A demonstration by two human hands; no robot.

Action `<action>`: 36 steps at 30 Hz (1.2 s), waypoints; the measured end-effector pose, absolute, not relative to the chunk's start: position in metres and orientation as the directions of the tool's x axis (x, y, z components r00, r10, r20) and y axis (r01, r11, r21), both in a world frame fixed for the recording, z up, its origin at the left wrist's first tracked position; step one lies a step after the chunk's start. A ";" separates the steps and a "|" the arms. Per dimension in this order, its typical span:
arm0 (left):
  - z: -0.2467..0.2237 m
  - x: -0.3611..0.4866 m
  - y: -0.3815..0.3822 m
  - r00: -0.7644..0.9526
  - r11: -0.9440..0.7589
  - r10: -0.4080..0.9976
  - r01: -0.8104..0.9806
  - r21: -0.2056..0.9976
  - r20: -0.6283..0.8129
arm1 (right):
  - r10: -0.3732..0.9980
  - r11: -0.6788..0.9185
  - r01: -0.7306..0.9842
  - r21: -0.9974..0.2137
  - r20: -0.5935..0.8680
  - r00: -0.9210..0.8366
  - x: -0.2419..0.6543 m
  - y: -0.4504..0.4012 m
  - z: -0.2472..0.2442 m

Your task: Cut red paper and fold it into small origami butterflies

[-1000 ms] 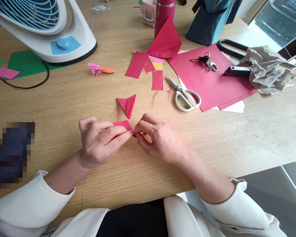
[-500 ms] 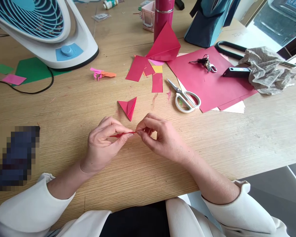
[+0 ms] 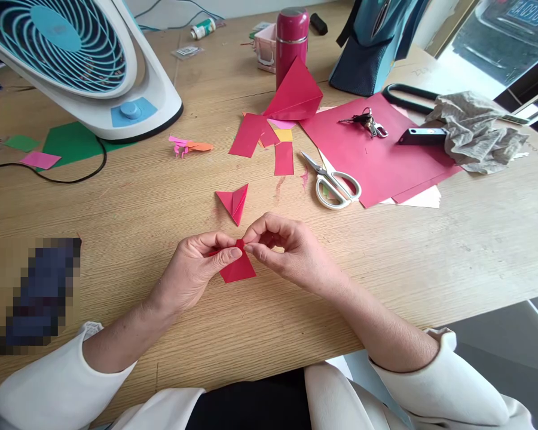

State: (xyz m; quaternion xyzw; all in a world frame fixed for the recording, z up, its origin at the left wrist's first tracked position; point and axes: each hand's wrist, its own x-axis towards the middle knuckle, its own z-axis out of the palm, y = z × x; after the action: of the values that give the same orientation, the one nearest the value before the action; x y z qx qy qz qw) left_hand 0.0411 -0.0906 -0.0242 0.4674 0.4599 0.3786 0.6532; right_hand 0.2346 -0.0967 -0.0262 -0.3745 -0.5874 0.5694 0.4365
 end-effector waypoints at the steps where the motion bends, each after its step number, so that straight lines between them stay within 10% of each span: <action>1: -0.024 0.041 -0.091 0.294 0.286 0.922 -0.073 0.955 -0.253 | 0.935 0.074 -0.061 -0.995 0.091 -0.343 0.235 -0.097 -0.027; 36: -0.028 0.033 -0.084 0.605 0.507 0.724 -0.143 0.850 -0.330 | 0.726 0.536 0.101 -0.838 0.396 -0.563 0.246 -0.092 -0.020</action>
State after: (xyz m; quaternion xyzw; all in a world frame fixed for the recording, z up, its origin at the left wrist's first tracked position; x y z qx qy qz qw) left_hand 0.0330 -0.0835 -0.0280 0.4145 0.3505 0.2731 0.7942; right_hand 0.2460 -0.0919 -0.0203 -0.2629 -0.7865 0.4035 0.3867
